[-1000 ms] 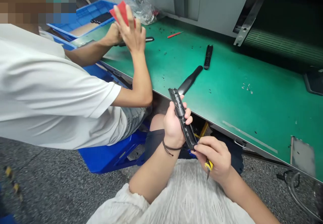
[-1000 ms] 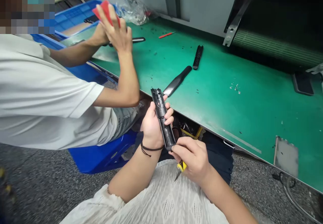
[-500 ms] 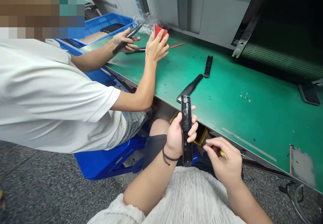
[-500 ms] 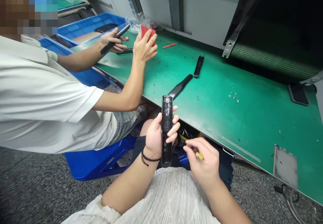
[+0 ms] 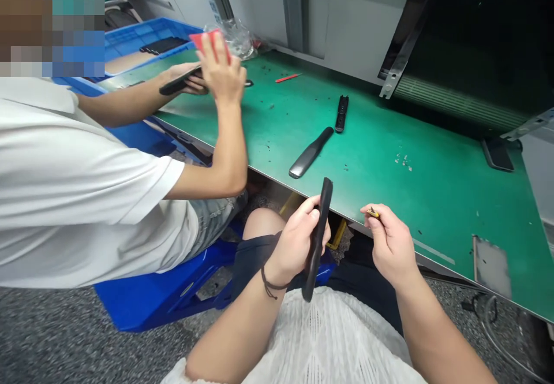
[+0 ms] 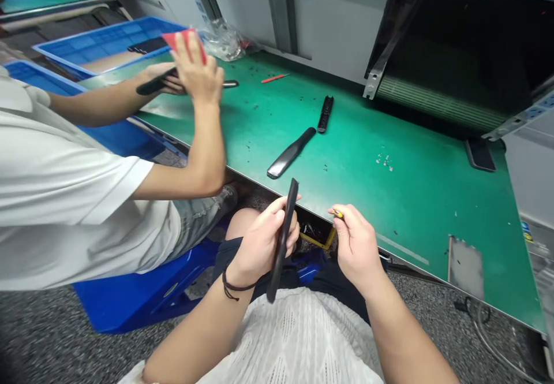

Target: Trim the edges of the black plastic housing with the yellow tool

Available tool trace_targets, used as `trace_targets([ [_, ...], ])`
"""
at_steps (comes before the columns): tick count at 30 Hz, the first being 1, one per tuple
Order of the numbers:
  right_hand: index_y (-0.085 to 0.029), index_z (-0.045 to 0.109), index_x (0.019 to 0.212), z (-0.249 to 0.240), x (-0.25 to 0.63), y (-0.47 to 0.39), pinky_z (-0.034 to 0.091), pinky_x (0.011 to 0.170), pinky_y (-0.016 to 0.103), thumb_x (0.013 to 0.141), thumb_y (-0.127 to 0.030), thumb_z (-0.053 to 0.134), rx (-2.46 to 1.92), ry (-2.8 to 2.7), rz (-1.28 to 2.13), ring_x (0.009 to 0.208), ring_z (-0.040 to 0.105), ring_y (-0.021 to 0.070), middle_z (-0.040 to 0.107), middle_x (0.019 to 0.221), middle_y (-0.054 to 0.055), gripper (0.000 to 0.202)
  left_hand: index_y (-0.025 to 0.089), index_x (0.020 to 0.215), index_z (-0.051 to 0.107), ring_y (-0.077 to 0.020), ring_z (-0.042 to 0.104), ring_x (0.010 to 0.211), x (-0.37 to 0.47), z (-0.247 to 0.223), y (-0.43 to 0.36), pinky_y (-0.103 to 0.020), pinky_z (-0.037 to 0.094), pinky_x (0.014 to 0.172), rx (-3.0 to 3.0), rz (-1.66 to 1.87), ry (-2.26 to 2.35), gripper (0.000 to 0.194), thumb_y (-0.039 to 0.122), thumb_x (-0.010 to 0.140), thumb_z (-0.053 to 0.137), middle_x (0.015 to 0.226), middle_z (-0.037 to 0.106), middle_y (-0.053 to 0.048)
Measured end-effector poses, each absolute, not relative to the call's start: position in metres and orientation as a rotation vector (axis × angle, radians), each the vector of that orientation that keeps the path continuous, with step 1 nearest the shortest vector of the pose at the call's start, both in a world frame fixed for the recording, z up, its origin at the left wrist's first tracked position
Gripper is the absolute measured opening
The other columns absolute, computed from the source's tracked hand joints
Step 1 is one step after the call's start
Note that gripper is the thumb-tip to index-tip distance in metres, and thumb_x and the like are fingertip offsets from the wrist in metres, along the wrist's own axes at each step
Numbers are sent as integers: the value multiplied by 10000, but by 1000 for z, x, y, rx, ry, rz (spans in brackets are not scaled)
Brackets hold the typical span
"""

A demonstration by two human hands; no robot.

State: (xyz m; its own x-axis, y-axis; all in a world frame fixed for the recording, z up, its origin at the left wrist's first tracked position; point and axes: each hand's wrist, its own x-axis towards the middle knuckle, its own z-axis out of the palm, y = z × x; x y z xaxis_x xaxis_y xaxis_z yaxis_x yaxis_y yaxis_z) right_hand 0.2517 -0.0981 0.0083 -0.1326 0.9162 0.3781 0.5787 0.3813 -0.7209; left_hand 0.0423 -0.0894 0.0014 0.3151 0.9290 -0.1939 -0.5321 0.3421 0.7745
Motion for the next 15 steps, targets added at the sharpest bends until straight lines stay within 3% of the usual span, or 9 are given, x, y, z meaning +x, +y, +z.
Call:
trace_targets([
  [6,-169,641,1125,49,272,-74,372,680,327,1040,-76,367,-1152,-2338,-235,770,507,192,653,880,60,301,164,1631,395,-88,440,486,45,1,-101,-178,336,440,800,968,745,725,493,1021,605,597,507,40],
  [9,-164,663,1123,67,273,-64,338,646,335,1084,-292,441,-1153,-2427,-342,759,509,195,641,860,54,259,154,1639,393,-80,408,526,47,4,-105,-178,318,460,798,938,725,716,476,1033,596,620,499,33],
  [12,-189,672,984,78,270,-58,301,610,337,1058,-613,468,-1152,-2468,-351,705,495,184,594,777,30,476,153,1635,405,-73,386,525,49,7,-108,-180,319,468,807,914,692,691,467,1044,578,621,497,32],
  [15,-203,628,847,80,265,-56,253,581,336,1033,-721,438,-1129,-2489,-355,658,447,165,528,710,9,582,154,1626,426,-73,404,520,50,10,-109,-179,331,475,819,907,664,666,453,1049,573,613,496,31],
])
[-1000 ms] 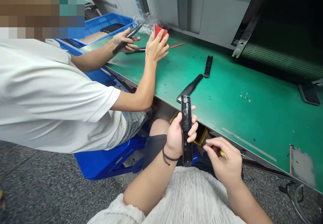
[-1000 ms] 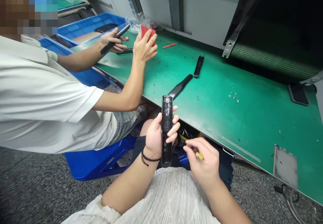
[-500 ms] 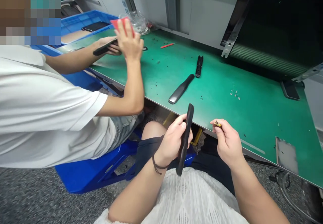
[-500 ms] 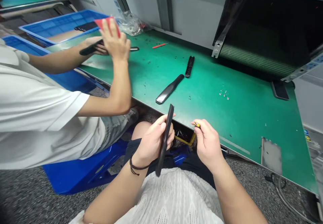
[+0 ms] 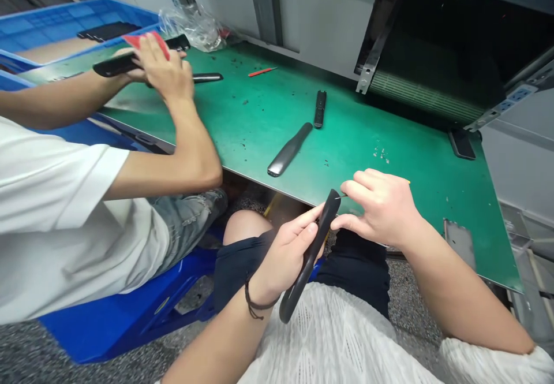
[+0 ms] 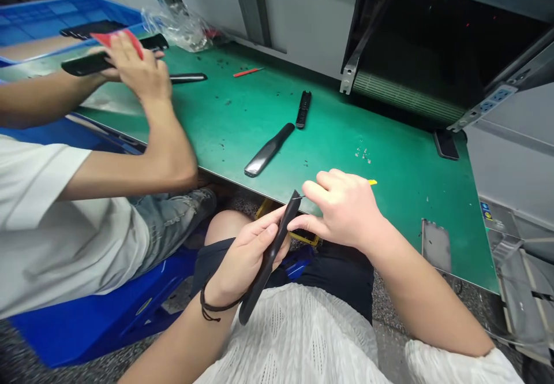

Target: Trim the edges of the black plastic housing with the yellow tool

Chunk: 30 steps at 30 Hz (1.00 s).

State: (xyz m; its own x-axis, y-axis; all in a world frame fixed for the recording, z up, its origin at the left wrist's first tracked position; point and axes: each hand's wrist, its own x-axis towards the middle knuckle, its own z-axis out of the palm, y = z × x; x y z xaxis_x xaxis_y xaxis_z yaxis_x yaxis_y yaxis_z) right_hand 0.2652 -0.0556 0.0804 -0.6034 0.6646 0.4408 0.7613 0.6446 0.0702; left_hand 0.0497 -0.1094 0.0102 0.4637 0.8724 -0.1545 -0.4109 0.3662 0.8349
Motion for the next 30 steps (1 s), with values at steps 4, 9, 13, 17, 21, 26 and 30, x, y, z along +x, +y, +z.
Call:
trace_targets([
  [4,-202,570,790,80,262,-56,229,570,327,1034,-721,453,-1103,-2475,-347,643,406,154,493,687,-1,585,145,1601,469,-70,417,504,52,12,-110,-181,340,475,827,939,619,634,442,1051,572,597,496,32],
  [9,-211,527,751,75,261,-62,223,572,329,1052,-689,446,-1143,-2444,-364,654,382,162,483,684,4,571,108,1598,461,-68,399,491,58,10,-112,-184,333,475,782,996,594,681,469,1036,593,581,488,39],
  [13,-216,519,743,67,257,-70,229,575,333,1085,-618,424,-1196,-2386,-388,657,365,172,480,688,11,536,102,1609,438,-74,412,501,64,9,-112,-185,333,476,739,1024,640,727,487,1019,619,588,488,41],
  [17,-217,518,752,57,249,-78,235,580,340,1092,-583,430,-1244,-2339,-322,673,377,177,490,704,13,507,112,1610,435,-74,415,503,68,11,-110,-187,349,485,684,1024,676,746,514,1010,623,597,491,44],
  [21,-216,499,738,50,239,-87,250,585,338,1090,-604,410,-1227,-2363,-203,662,369,174,478,698,13,531,130,1585,481,-77,416,490,67,13,-106,-205,375,487,675,1073,715,710,515,1006,624,605,507,42],
  [26,-216,510,742,45,232,-95,239,585,340,1043,-706,435,-1188,-2415,-81,656,363,172,483,694,11,580,173,1524,575,-83,403,549,64,11,-99,-209,347,511,728,1125,766,614,501,1007,624,649,488,34],
  [30,-216,570,784,43,228,-102,253,592,348,1040,-711,438,-1168,-2458,-68,673,372,184,512,717,21,573,179,1494,607,-83,373,554,63,10,-96,-212,356,522,714,1168,795,583,489,1002,639,639,458,46],
])
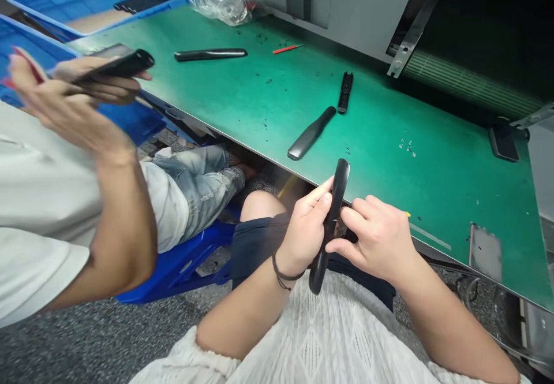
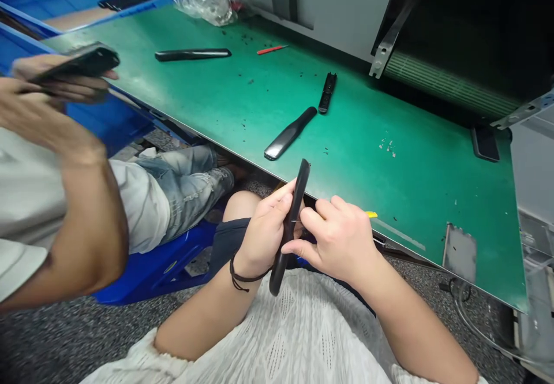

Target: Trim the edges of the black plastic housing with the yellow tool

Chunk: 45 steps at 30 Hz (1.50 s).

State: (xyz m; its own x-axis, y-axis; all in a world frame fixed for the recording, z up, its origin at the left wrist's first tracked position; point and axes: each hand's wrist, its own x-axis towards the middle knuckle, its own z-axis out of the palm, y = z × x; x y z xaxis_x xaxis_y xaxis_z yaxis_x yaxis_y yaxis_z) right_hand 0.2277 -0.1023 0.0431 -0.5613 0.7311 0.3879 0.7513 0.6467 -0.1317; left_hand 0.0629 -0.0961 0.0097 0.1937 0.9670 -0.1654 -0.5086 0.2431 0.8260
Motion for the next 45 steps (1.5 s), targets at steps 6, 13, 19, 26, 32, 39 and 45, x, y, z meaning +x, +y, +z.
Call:
trace_targets([
  [6,-216,616,818,39,225,-112,262,599,359,1082,-636,402,-1156,-2452,-198,678,368,198,522,707,31,541,184,1508,588,-76,339,548,65,16,-94,-202,317,511,658,1180,765,562,463,1021,613,657,462,42],
  [13,-215,592,781,29,227,-117,246,603,363,1085,-597,438,-1141,-2417,-287,673,353,200,484,683,23,512,150,1529,552,-80,362,530,71,18,-94,-198,315,503,627,1208,731,592,457,1025,601,616,457,49],
  [19,-206,609,812,25,226,-127,241,606,364,1094,-582,422,-1143,-2431,-142,677,363,193,487,698,20,506,167,1534,538,-79,377,501,72,19,-94,-179,307,458,567,1220,736,571,430,1029,590,593,466,55],
  [26,-203,543,740,25,220,-139,215,587,351,1033,-752,395,-1073,-2519,21,661,349,176,474,699,17,639,178,1522,538,-69,359,462,66,27,-83,-162,288,420,500,1329,783,528,385,1037,579,586,441,70],
  [32,-205,587,782,30,214,-143,207,591,354,1079,-610,452,-1060,-2526,-144,674,347,182,472,685,14,521,187,1292,624,-62,338,442,64,31,-72,-149,270,411,381,1449,796,279,318,1079,500,583,388,84],
  [39,-201,611,835,22,214,-147,225,589,355,1063,-527,561,-1046,-2431,-264,654,349,170,440,652,-12,401,197,852,506,-54,355,435,55,28,-61,-137,263,390,189,1523,884,243,292,1076,494,595,394,76],
  [45,-156,578,1361,-6,226,-144,342,559,320,1004,-89,485,-1581,-2496,-141,779,579,200,601,903,53,375,202,905,545,-57,371,432,39,20,-56,-144,269,386,143,1597,903,199,251,1080,464,605,401,76],
])
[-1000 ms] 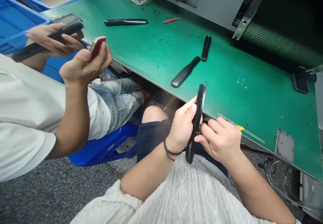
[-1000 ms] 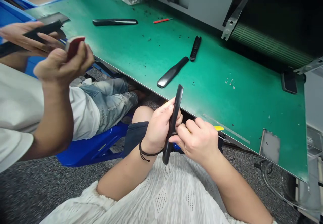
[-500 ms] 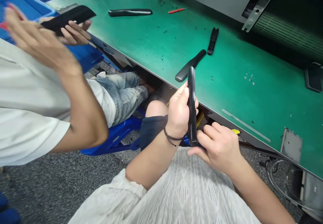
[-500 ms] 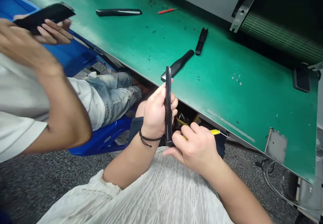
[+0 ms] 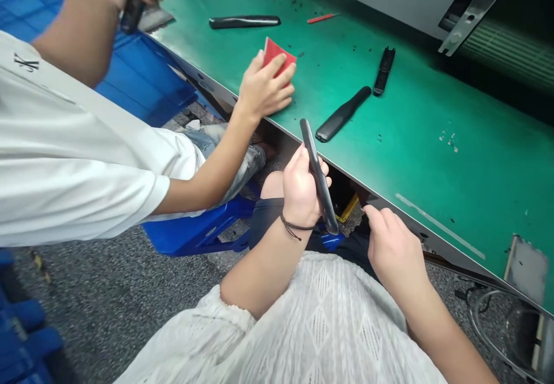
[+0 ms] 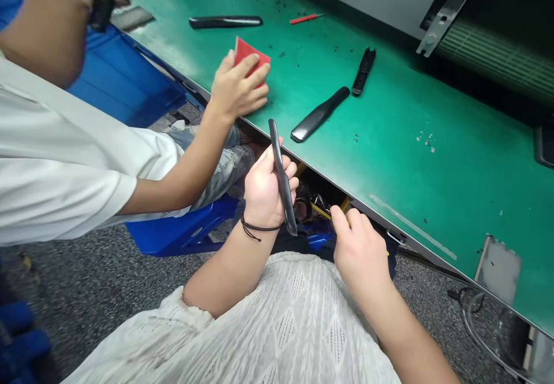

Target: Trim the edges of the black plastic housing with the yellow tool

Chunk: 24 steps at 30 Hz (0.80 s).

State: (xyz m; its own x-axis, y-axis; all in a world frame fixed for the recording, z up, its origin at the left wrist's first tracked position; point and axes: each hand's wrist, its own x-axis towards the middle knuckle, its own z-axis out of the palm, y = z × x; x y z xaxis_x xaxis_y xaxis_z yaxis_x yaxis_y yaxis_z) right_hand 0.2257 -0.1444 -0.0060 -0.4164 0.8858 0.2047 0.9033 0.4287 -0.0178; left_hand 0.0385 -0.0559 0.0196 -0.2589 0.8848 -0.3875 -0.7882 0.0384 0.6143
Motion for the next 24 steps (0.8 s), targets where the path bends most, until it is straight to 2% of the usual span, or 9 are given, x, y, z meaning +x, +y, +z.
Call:
trace_targets([
  [5,-335,214,1680,-17,235,-136,207,458,289,838,45,486,-1854,-2620,-59,545,512,157,608,847,6,964,198,944,575,-64,368,422,36,17,-56,-156,263,371,117,1623,899,196,242,1083,445,594,382,78],
  [7,-249,146,1698,-11,233,-137,320,479,279,938,-67,516,-1817,-2459,152,605,575,180,666,902,41,864,200,944,577,-65,362,419,37,16,-56,-159,261,365,101,1628,894,182,240,1076,458,595,372,79],
  [10,-208,345,1620,-1,219,-145,475,564,288,1001,-297,628,-1621,-2139,677,652,607,173,692,909,40,686,202,945,575,-66,358,422,42,13,-56,-162,278,368,73,1640,912,170,252,1068,468,608,381,77],
  [14,-225,689,1113,3,190,-154,464,533,220,953,-303,727,-1285,-1726,1080,577,539,99,655,784,-24,182,205,997,577,-70,427,466,47,-2,-62,-173,369,417,175,1655,969,137,302,1043,491,687,471,56],
  [16,-211,676,942,4,184,-155,457,540,201,950,-255,720,-1220,-1608,1031,599,554,89,658,774,-24,63,208,1108,588,-100,601,633,41,-14,-70,-209,512,545,402,1606,1120,181,355,1008,551,899,628,-8],
  [18,-208,667,917,6,185,-156,429,524,195,953,-232,707,-1185,-1569,1050,582,525,78,635,749,-35,60,206,1322,557,-197,698,1092,28,-22,-83,-319,607,902,790,1553,1400,418,413,965,626,1324,643,-113],
  [20,-212,670,915,10,193,-157,384,497,200,956,-241,709,-1153,-1567,1151,553,474,71,585,710,-52,64,174,1558,399,-294,409,1538,10,-23,-97,-450,376,1267,1225,1498,1683,721,468,952,655,1665,383,-178],
  [22,-217,670,909,13,200,-158,360,496,207,959,-265,719,-1116,-1574,1232,555,454,71,551,694,-59,86,134,1676,194,-329,88,1662,-5,-17,-109,-514,93,1362,1565,1448,1882,930,513,960,651,1773,116,-193],
  [24,-220,667,912,17,203,-159,360,513,210,965,-285,724,-1096,-1588,1242,573,460,73,554,705,-59,102,136,1694,163,-356,15,1666,-12,-7,-117,-556,18,1354,1819,1454,1936,933,510,978,632,1782,52,-190],
])
